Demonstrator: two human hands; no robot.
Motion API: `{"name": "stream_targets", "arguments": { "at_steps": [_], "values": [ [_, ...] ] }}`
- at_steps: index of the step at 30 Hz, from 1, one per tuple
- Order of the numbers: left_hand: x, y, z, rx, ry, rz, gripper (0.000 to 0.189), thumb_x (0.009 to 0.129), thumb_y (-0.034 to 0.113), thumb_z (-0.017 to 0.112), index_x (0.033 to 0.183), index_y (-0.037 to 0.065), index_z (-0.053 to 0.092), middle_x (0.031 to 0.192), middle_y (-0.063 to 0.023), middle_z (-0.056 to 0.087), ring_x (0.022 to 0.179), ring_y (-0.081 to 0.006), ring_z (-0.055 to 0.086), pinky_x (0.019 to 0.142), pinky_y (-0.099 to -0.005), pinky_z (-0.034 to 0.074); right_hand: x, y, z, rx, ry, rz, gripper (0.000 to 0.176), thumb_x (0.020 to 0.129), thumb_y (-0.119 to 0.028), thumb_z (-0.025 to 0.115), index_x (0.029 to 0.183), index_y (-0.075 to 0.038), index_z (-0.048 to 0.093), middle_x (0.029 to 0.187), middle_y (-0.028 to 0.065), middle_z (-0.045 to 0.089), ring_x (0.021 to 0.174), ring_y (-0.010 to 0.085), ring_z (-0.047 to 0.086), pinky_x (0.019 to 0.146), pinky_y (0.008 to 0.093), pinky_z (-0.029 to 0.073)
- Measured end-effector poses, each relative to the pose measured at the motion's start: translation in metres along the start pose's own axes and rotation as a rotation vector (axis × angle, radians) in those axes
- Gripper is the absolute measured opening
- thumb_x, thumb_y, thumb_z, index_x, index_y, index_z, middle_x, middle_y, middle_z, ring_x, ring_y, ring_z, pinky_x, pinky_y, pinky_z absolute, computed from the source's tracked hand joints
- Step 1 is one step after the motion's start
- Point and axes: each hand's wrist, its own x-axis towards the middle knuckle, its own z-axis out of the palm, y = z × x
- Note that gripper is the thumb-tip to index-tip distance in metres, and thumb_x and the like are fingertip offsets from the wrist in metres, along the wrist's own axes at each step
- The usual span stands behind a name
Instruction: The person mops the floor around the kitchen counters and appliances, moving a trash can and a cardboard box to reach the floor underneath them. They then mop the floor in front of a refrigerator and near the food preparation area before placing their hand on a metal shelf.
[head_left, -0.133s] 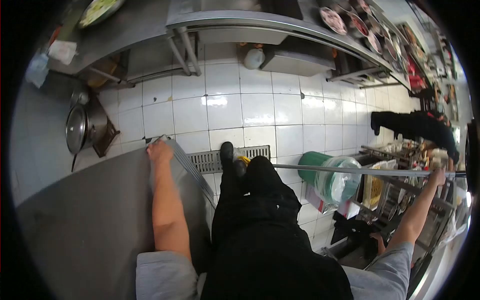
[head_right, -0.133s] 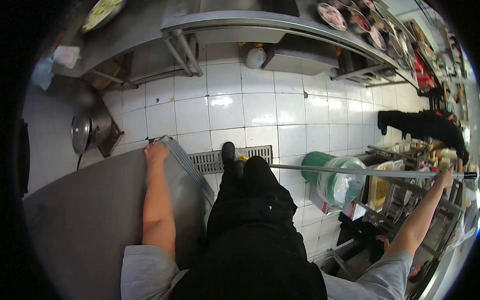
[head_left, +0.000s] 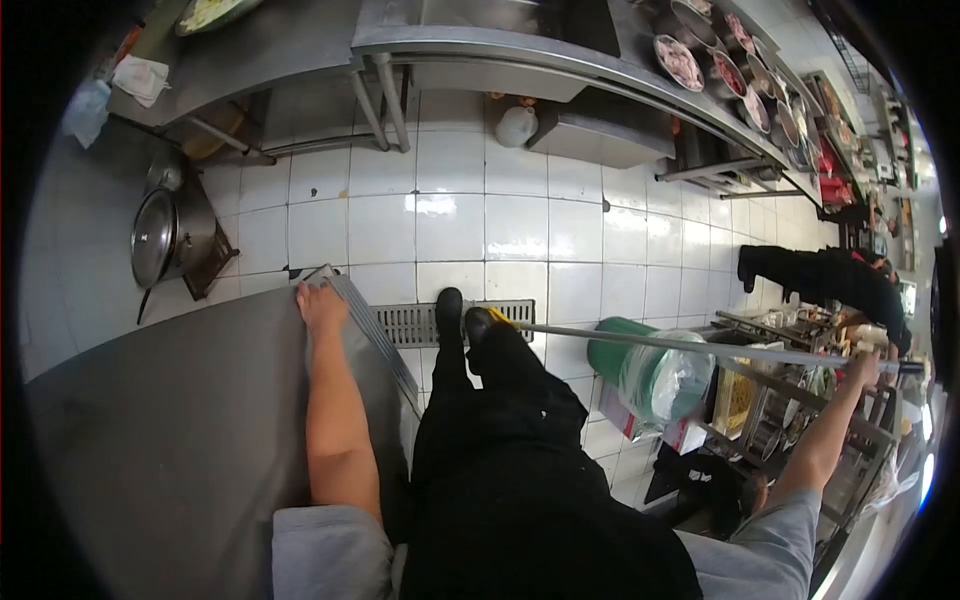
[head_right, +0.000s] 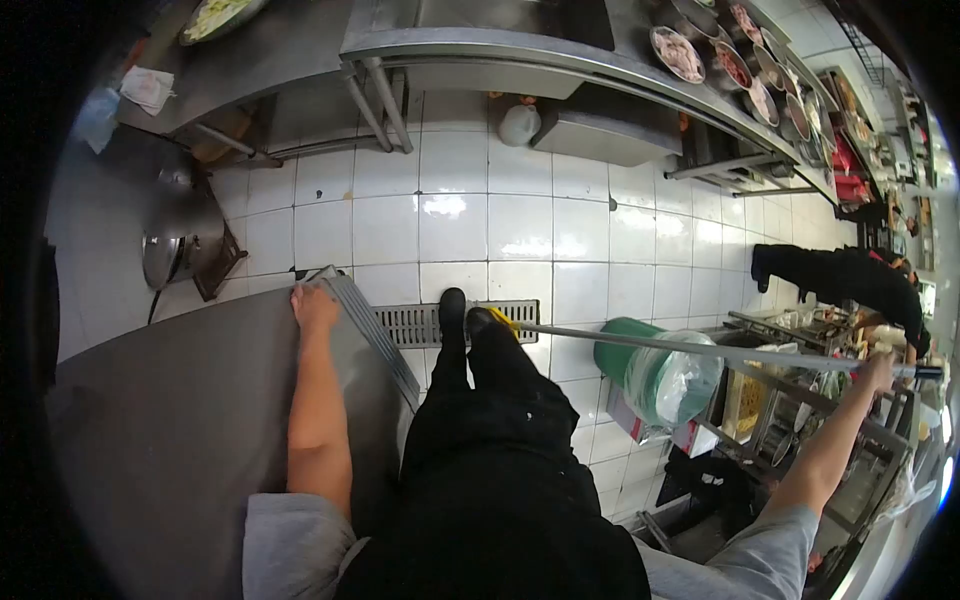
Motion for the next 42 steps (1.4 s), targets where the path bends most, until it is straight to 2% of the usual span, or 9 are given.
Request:
{"name": "stream_targets", "arguments": {
  "at_steps": [4, 8, 11, 13, 17, 19, 21, 24, 42],
  "values": [
    [-0.004, 0.007, 0.029, -0.140, 0.161, 0.129, 0.041, 0.090, 0.029, 0.066, 0.121, 0.003, 0.066, 0.134, -0.0195, 0.059, 0.142, -0.0340, 0.038, 0.118, -0.0458, 0.027, -0.069, -0.023, 0.036, -0.149, 0.172, 0.181, 0.040, 0.098, -0.032, 0.052, 0.137, -0.024, 0.054, 0.140, 0.0013, 0.057, 0.112, 0.0355, 0.068, 0.079, 0.0507, 0.057],
    [-0.009, -0.008, 0.010, -0.208, 0.154, 0.124, 0.033, 0.087, 0.026, 0.071, 0.109, 0.000, 0.070, 0.130, -0.0203, 0.061, 0.130, -0.0377, 0.049, 0.111, -0.0470, 0.038, -0.119, 0.016, 0.084, -0.064, 0.084, 0.348, 0.033, 0.093, -0.032, 0.061, 0.121, -0.016, 0.065, 0.105, 0.0072, 0.074, 0.094, 0.0298, 0.074, 0.070, 0.0399, 0.060],
    [-0.002, -0.032, -0.017, -0.167, 0.288, 0.195, 0.032, 0.086, 0.024, 0.073, 0.104, -0.003, 0.069, 0.126, -0.0218, 0.062, 0.121, -0.0375, 0.055, 0.104, -0.0462, 0.044, -0.168, 0.050, 0.138, 0.579, 0.328, 0.626, 0.035, 0.088, -0.036, 0.069, 0.111, -0.011, 0.071, 0.094, 0.0085, 0.075, 0.077, 0.0276, 0.074, 0.065, 0.0380, 0.057],
    [-0.016, -0.040, -0.067, -0.187, 0.446, 0.200, 0.034, 0.086, 0.024, 0.073, 0.103, -0.005, 0.068, 0.126, -0.0252, 0.061, 0.120, -0.0387, 0.056, 0.103, -0.0472, 0.044, -0.208, 0.061, 0.125, 0.221, 0.235, 0.341, 0.034, 0.089, -0.036, 0.068, 0.109, -0.009, 0.073, 0.085, 0.0142, 0.074, 0.073, 0.0297, 0.073, 0.064, 0.0383, 0.055],
    [-0.030, -0.061, -0.160, -0.137, 0.472, 0.016, 0.045, 0.092, 0.031, 0.067, 0.118, -0.006, 0.064, 0.127, -0.0294, 0.060, 0.117, -0.0432, 0.057, 0.101, -0.0478, 0.044, -0.269, -0.001, 0.000, 1.182, 0.286, 0.676, 0.044, 0.092, -0.036, 0.069, 0.108, 0.004, 0.068, 0.078, 0.0136, 0.071, 0.063, 0.0232, 0.067, 0.062, 0.0356, 0.054],
    [-0.047, -0.059, -0.197, -0.045, 0.410, -0.028, 0.048, 0.094, 0.035, 0.064, 0.120, -0.005, 0.063, 0.123, -0.0283, 0.062, 0.115, -0.0431, 0.059, 0.099, -0.0480, 0.045, -0.287, -0.055, -0.060, 1.628, 0.597, 0.304, 0.031, 0.099, -0.028, 0.061, 0.095, 0.003, 0.062, 0.068, 0.0069, 0.062, 0.052, 0.0158, 0.054, 0.053, 0.0286, 0.047],
    [-0.058, -0.050, -0.204, 0.033, 0.353, -0.063, 0.051, 0.095, 0.040, 0.061, 0.123, -0.003, 0.063, 0.120, -0.0272, 0.065, 0.112, -0.0430, 0.061, 0.097, -0.0482, 0.046, -0.281, -0.068, -0.090, 2.575, 0.207, -0.201, 0.023, 0.102, -0.019, 0.053, 0.083, -0.007, 0.051, 0.059, -0.0004, 0.047, 0.044, 0.0095, 0.039, 0.046, 0.0224, 0.037],
    [-0.074, -0.040, -0.198, 0.379, 0.253, -0.076, 0.056, 0.094, 0.048, 0.058, 0.123, 0.001, 0.064, 0.114, -0.0235, 0.069, 0.111, -0.0410, 0.063, 0.097, -0.0475, 0.044, -0.303, -0.087, -0.147, 2.805, -0.337, -0.831, 0.026, 0.103, -0.015, 0.050, 0.079, -0.012, 0.042, 0.056, -0.0047, 0.031, 0.042, 0.0062, 0.028, 0.043, 0.0214, 0.031],
    [-0.076, -0.021, -0.191, 0.640, 0.142, -0.097, 0.060, 0.092, 0.059, 0.056, 0.119, 0.008, 0.069, 0.121, -0.0167, 0.069, 0.118, -0.0345, 0.061, 0.104, -0.0478, 0.035, -0.415, 0.052, 0.009, 2.597, 0.130, -0.006, 0.029, 0.107, -0.022, 0.046, 0.080, -0.014, 0.040, 0.060, -0.0048, 0.030, 0.046, 0.0046, 0.028, 0.044, 0.0220, 0.029]
  ]
}}
